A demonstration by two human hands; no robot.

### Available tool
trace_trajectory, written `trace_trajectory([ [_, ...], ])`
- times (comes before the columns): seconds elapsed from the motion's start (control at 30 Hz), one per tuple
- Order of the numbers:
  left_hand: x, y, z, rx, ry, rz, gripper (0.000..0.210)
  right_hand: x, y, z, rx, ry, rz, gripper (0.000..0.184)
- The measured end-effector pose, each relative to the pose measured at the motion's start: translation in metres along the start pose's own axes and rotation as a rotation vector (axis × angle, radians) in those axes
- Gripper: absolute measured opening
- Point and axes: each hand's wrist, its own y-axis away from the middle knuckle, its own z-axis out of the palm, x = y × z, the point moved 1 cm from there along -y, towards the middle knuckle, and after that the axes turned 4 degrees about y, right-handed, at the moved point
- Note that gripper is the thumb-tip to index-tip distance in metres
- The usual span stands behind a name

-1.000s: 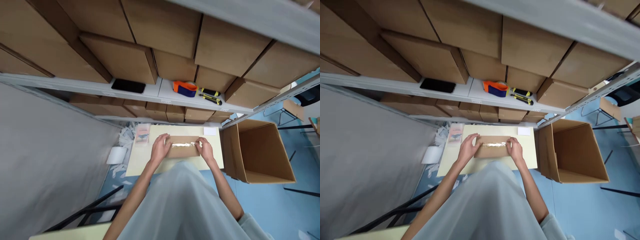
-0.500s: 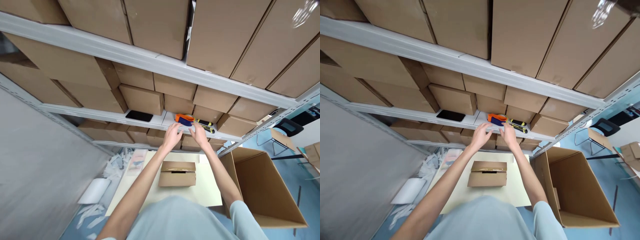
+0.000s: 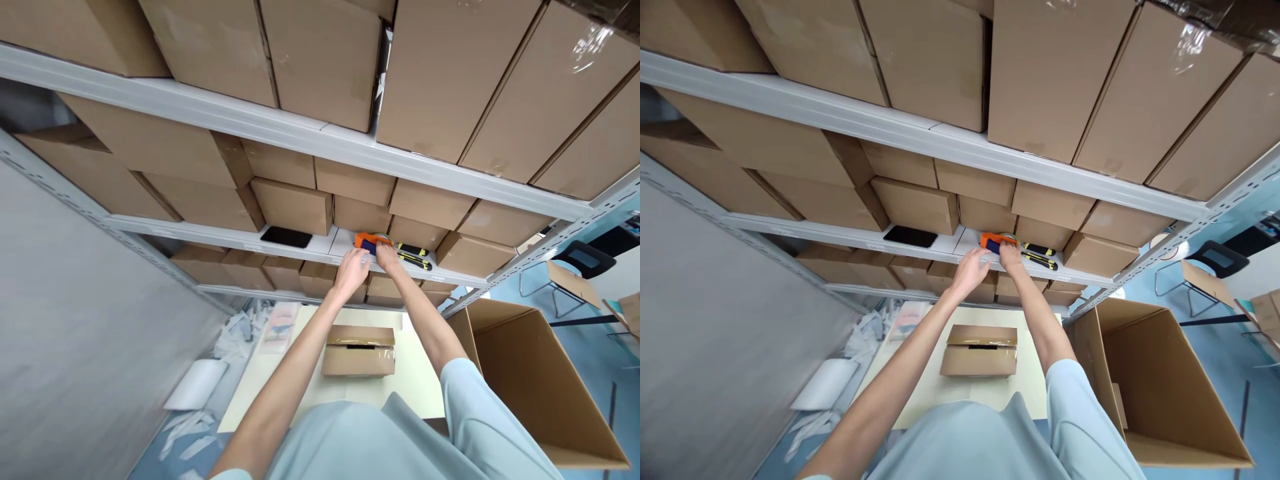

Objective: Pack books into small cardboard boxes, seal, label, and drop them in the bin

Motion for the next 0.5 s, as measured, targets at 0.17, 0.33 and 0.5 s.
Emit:
trace_trajectory([
  [0.17,-0.001,0.029,-0.006,0.021,0.056,-0.056,0.029,0.005,0.019,0.006,0.051,-0.025,0.016,0.053],
  [0.33,0.002,0.078,-0.02,0.041,0.203,-0.187,0.029,0.003,0.079,0.03,0.255,-0.557,0.041,0.044],
  [0.5,0.026,0.143,-0.03,0.045,0.401,-0.26,0.029,-0.019,0.173,0.061,0.217,-1.175,0.085,0.055],
])
